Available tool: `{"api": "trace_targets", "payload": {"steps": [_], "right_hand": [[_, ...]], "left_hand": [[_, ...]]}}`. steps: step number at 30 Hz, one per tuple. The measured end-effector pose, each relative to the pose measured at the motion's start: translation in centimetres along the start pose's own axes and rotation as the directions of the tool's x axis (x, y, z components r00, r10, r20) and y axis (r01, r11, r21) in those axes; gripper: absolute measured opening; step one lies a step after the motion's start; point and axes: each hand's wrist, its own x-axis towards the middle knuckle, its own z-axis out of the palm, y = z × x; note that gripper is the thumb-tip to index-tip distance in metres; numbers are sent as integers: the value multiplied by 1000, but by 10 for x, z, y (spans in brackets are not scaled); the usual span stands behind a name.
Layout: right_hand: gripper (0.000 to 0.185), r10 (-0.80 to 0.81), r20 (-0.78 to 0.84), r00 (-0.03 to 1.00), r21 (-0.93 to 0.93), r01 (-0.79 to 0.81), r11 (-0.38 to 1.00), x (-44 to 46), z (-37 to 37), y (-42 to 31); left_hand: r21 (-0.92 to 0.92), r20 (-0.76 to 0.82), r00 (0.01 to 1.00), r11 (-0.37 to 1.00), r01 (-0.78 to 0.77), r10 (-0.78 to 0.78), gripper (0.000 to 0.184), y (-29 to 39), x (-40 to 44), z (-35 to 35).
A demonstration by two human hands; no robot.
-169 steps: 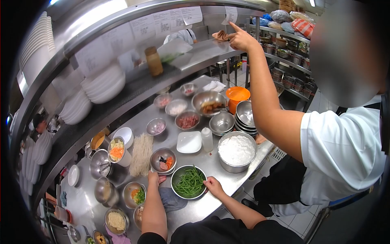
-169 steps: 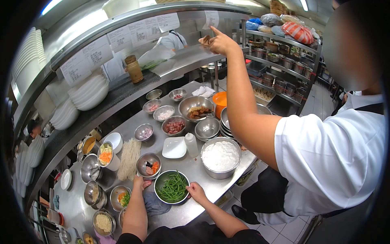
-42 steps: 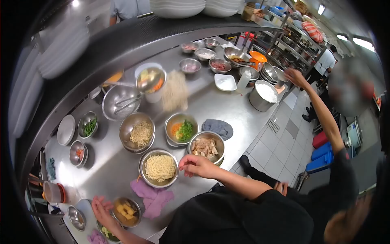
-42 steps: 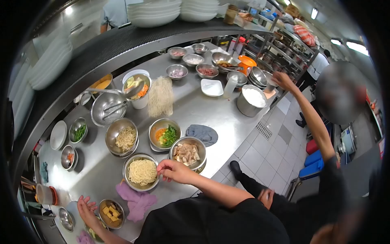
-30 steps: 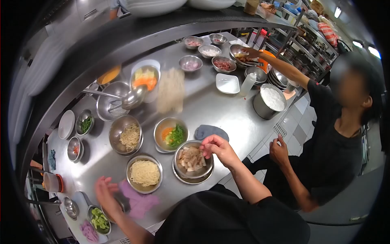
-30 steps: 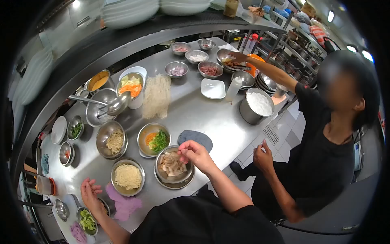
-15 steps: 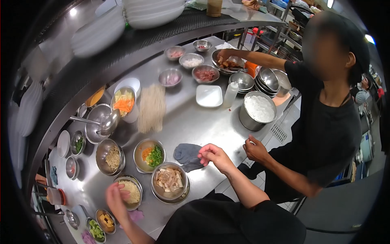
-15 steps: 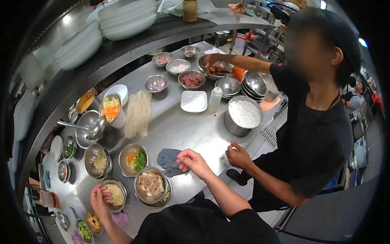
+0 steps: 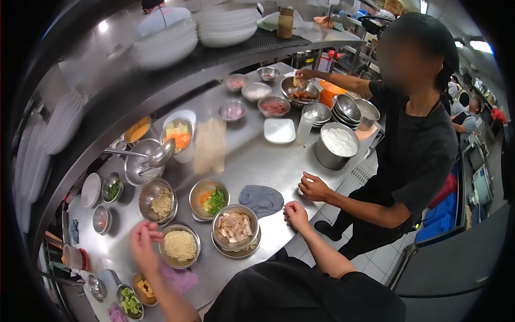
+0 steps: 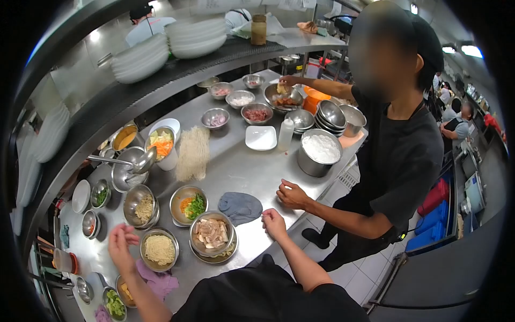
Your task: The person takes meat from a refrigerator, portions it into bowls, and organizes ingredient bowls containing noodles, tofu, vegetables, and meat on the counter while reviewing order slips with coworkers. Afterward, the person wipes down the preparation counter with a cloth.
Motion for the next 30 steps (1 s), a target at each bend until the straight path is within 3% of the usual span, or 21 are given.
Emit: {"api": "trace_targets", "payload": {"steps": [5, 10, 11, 13, 14, 15, 18, 20, 23, 30], "right_hand": [[13, -3, 8, 1000, 51, 3, 999, 2, -2, -9], [13, 2, -67, 998, -44, -5, 999, -1, 6, -6], [14, -5, -59, 998, -139, -4, 990, 0, 8, -6], [15, -58, 14, 998, -13, 59, 998, -3, 20, -15], [16, -105, 3, 994, -131, 104, 986, -3, 25, -24], [19, -144, 25, 989, -96, 146, 985, -1, 31, -34], [23, -254, 18, 967, -10, 254, 967, 5, 50, -98], [23, -375, 13, 927, 47, 374, 926, 16, 60, -143], [21, -516, -17, 857, 116, 514, 850, 29, 70, -216], [16, -661, -30, 750, 278, 641, 715, 38, 103, -333]], "left_hand": [[112, -175, 873, 890, -442, 456, 27, 96, 60, -24], [116, -151, 713, 729, -675, 685, 24, 155, 129, -9], [272, -114, 707, 706, -654, 698, 24, 161, 138, -3], [516, -59, 793, 698, -496, 607, 24, 166, 158, 6], [618, 5, 692, 542, -569, 722, 26, 164, 167, 11], [735, 86, 574, 337, -589, 814, 30, 160, 176, 13], [752, 103, 557, 302, -586, 824, 37, 173, 178, 25], [826, 119, 682, 309, -471, 721, 46, 182, 178, 29], [840, 112, 722, 323, -436, 683, 52, 189, 185, 32], [802, 51, 686, 380, -461, 725, 54, 178, 198, 30]]}}
